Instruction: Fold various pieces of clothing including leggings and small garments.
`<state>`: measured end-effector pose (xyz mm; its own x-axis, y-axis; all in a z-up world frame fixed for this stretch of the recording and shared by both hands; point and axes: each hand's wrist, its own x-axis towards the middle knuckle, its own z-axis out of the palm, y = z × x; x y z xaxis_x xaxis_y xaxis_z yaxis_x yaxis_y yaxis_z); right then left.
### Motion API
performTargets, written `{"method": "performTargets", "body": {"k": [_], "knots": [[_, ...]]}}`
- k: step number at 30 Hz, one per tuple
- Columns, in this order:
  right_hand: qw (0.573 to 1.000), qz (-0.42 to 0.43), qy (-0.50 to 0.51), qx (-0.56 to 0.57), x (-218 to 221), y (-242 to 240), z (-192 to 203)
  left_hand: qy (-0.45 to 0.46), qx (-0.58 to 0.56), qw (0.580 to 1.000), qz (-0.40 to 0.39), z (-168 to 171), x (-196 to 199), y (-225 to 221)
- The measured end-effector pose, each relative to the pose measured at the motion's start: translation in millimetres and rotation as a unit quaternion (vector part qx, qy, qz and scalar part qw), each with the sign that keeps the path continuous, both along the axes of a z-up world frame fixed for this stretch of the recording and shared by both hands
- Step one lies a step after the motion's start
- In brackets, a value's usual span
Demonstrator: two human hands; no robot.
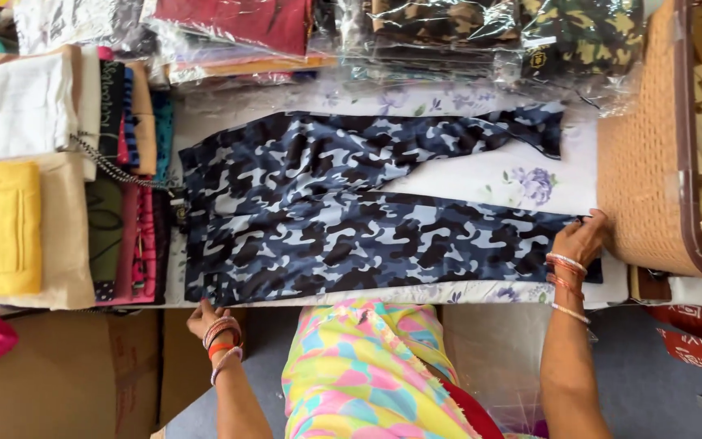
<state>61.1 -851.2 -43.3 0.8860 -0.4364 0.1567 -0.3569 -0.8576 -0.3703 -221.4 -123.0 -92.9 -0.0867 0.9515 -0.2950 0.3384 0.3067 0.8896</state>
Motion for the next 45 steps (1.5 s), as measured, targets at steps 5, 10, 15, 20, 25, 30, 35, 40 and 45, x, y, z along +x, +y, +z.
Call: {"method": "performTargets", "body": {"k": [5,10,15,20,25,30,35,40,45], "knots": [[0.994,0.017,-0.105,-0.022,-53,3,-7,0.054,-0.083,0.991,-0.089,-17,4,15],[0.97,-0.222,-0.038,-0.088,-100,-24,-46,-0.014,-0.102,0.989,-0.108,-6,6,8],[0.948,-0.309,0.081,-0.004,-104,-45,-40,-0.04,-0.088,0.979,-0.179,-2,7,21],[0.948,-0.264,-0.027,0.173,-93,-55,-24,0.005,-0.063,0.977,-0.202,8,19,24],[0.966,-0.237,-0.038,0.097,-113,-62,-15,-0.016,-0.06,0.975,-0.213,4,10,29],[0.985,-0.158,-0.051,0.055,-115,-41,-20,-0.074,0.008,0.969,-0.237,-30,-15,29],[0.991,-0.111,-0.076,0.0,-114,-32,-25,0.228,0.12,0.951,-0.171,74,26,-23],[0.996,-0.033,-0.077,-0.022,-101,59,-6,0.28,0.321,0.881,-0.207,68,72,-59],[0.971,0.232,0.001,0.064,-95,144,24,0.255,0.384,0.733,-0.5,53,132,-141]]}}
